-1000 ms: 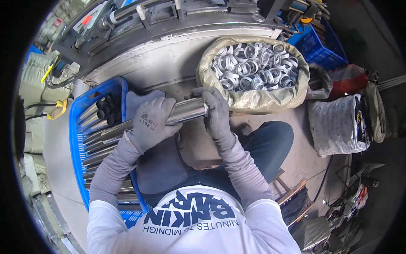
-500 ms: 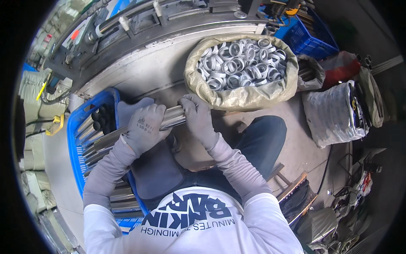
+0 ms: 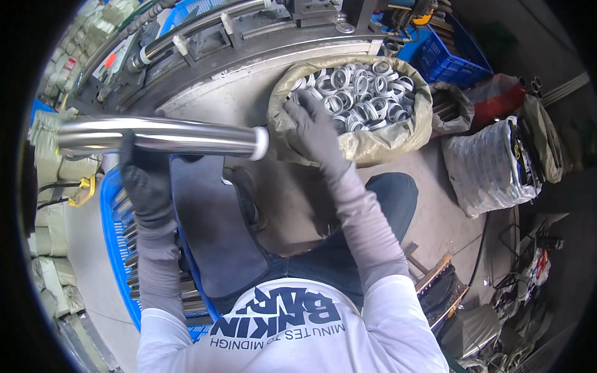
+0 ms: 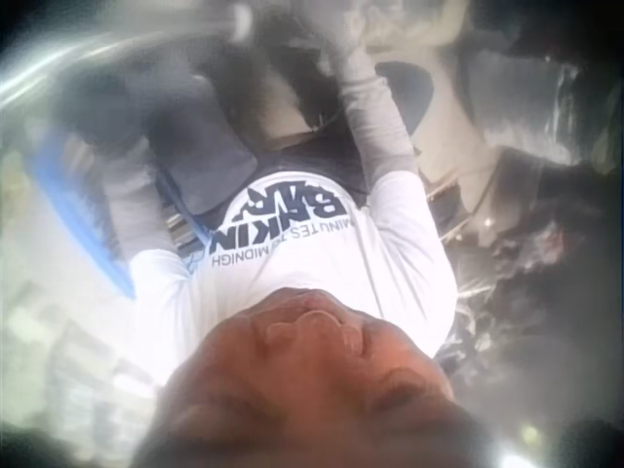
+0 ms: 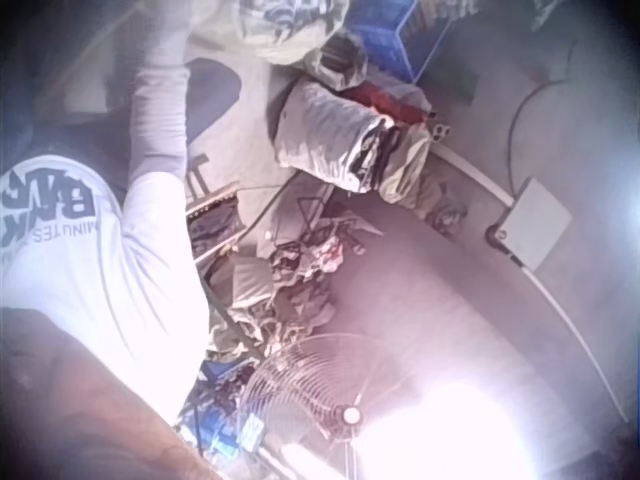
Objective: The person repeatedly takes metal pipes from a crate and metal rings from a sack, fits a ring onto each pipe, and loads the pipe into a machine.
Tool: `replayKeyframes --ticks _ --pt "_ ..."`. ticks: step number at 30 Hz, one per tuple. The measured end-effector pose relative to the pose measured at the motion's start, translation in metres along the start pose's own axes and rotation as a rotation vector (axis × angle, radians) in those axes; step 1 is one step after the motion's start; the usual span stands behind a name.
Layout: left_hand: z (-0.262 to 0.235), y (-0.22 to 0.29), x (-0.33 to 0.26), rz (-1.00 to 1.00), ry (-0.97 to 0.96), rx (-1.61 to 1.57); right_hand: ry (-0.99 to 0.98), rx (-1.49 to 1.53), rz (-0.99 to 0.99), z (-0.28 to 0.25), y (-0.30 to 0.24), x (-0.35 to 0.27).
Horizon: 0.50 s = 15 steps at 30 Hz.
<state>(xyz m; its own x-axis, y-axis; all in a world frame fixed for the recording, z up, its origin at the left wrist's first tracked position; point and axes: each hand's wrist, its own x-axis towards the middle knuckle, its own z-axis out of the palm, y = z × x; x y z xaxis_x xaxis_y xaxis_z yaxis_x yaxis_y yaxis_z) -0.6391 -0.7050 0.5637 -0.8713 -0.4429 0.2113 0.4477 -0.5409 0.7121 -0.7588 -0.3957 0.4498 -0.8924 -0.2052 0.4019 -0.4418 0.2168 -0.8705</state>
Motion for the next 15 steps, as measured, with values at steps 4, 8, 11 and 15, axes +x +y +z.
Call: replayKeyframes --ticks 4,8,11,15 --pt "0.067 0.056 -0.005 -0.009 -0.127 0.640 -0.223 -0.977 0.339 -0.030 0.029 0.025" --pt "0.063 0.014 -0.023 0.197 -0.472 1.504 -0.203 -0.878 0.237 -0.027 0.041 0.014" --pt "0.032 -0.014 -0.039 0.238 -0.642 1.724 0.031 -0.569 -0.061 -0.027 0.035 -0.006" --pt "0.013 -0.030 -0.044 0.243 -0.674 1.813 0.060 -0.361 -0.251 -0.034 -0.020 -0.025"
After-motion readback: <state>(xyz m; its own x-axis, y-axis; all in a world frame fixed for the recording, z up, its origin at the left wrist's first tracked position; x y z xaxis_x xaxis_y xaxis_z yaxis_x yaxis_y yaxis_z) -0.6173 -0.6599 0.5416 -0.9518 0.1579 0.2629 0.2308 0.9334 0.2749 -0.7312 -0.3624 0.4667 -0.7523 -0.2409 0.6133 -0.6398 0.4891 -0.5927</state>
